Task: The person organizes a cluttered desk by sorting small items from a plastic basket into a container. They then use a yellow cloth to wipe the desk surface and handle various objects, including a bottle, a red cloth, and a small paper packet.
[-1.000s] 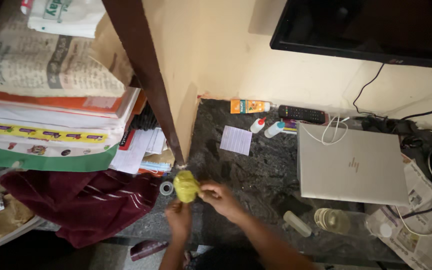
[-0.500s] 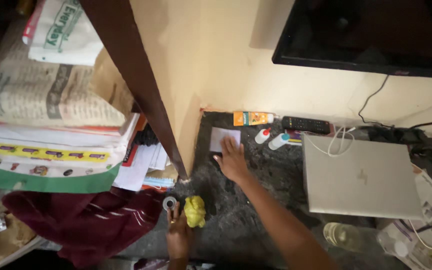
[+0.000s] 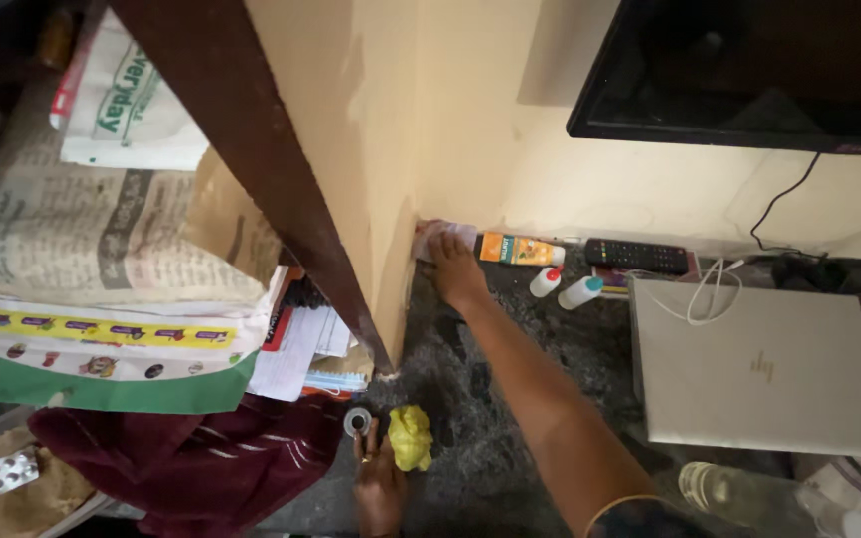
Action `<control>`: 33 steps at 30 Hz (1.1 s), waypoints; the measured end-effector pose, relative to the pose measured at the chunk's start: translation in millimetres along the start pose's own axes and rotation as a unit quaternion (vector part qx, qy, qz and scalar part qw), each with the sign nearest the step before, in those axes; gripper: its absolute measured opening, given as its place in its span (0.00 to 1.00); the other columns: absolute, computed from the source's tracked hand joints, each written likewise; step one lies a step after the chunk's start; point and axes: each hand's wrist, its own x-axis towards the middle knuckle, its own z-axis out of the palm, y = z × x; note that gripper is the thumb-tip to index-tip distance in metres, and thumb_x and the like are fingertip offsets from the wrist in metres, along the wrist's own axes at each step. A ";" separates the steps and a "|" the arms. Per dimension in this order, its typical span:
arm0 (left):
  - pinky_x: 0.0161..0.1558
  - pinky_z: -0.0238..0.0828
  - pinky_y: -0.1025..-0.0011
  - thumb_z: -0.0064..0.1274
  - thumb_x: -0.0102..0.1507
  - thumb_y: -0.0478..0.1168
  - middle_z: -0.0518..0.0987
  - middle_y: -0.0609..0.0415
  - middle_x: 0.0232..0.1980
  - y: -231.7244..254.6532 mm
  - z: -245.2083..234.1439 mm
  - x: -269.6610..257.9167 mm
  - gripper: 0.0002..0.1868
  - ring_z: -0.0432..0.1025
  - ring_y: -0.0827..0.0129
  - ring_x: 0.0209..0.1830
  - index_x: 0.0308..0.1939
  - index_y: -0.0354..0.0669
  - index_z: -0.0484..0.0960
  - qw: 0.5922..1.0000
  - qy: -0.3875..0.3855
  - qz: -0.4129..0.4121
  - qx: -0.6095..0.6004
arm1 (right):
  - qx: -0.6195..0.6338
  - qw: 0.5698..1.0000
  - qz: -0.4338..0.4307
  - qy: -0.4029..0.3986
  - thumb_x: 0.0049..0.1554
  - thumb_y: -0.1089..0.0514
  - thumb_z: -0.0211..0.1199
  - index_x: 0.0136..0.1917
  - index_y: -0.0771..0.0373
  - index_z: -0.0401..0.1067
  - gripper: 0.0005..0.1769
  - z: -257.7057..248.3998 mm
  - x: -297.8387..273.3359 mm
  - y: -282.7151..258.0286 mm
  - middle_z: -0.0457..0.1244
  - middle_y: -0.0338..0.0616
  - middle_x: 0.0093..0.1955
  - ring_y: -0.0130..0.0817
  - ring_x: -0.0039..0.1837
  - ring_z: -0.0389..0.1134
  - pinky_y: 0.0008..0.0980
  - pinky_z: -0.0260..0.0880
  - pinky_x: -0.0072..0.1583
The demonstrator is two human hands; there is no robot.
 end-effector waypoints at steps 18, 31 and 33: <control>0.72 0.59 0.46 0.48 0.58 0.29 0.72 0.37 0.68 30.8 -23.6 16.8 0.22 0.65 0.36 0.71 0.57 0.36 0.76 0.998 -0.029 -0.044 0.020 | 0.044 0.999 -0.013 0.001 0.56 0.67 0.51 0.65 0.57 0.67 0.24 -23.6 -167.9 -62.3 0.61 0.52 0.69 0.54 0.67 0.65 0.47 0.72 0.58; 0.66 0.67 0.51 0.48 0.58 0.28 0.71 0.41 0.71 13.9 -8.3 5.5 0.22 0.63 0.35 0.72 0.57 0.39 0.79 0.997 -0.028 -0.059 0.028 | 0.809 0.489 0.326 0.017 0.68 0.55 0.57 0.59 0.61 0.69 0.10 -80.1 -265.1 -68.7 0.65 0.42 0.49 0.32 0.49 0.69 0.35 0.70 0.52; 0.62 0.69 0.52 0.49 0.57 0.29 0.71 0.42 0.71 13.5 -8.9 4.6 0.22 0.61 0.32 0.72 0.56 0.39 0.79 0.997 -0.031 -0.070 0.026 | 0.844 0.433 0.315 0.032 0.66 0.55 0.57 0.58 0.61 0.68 0.11 -119.6 -265.5 -80.5 0.66 0.40 0.52 0.30 0.53 0.69 0.33 0.71 0.55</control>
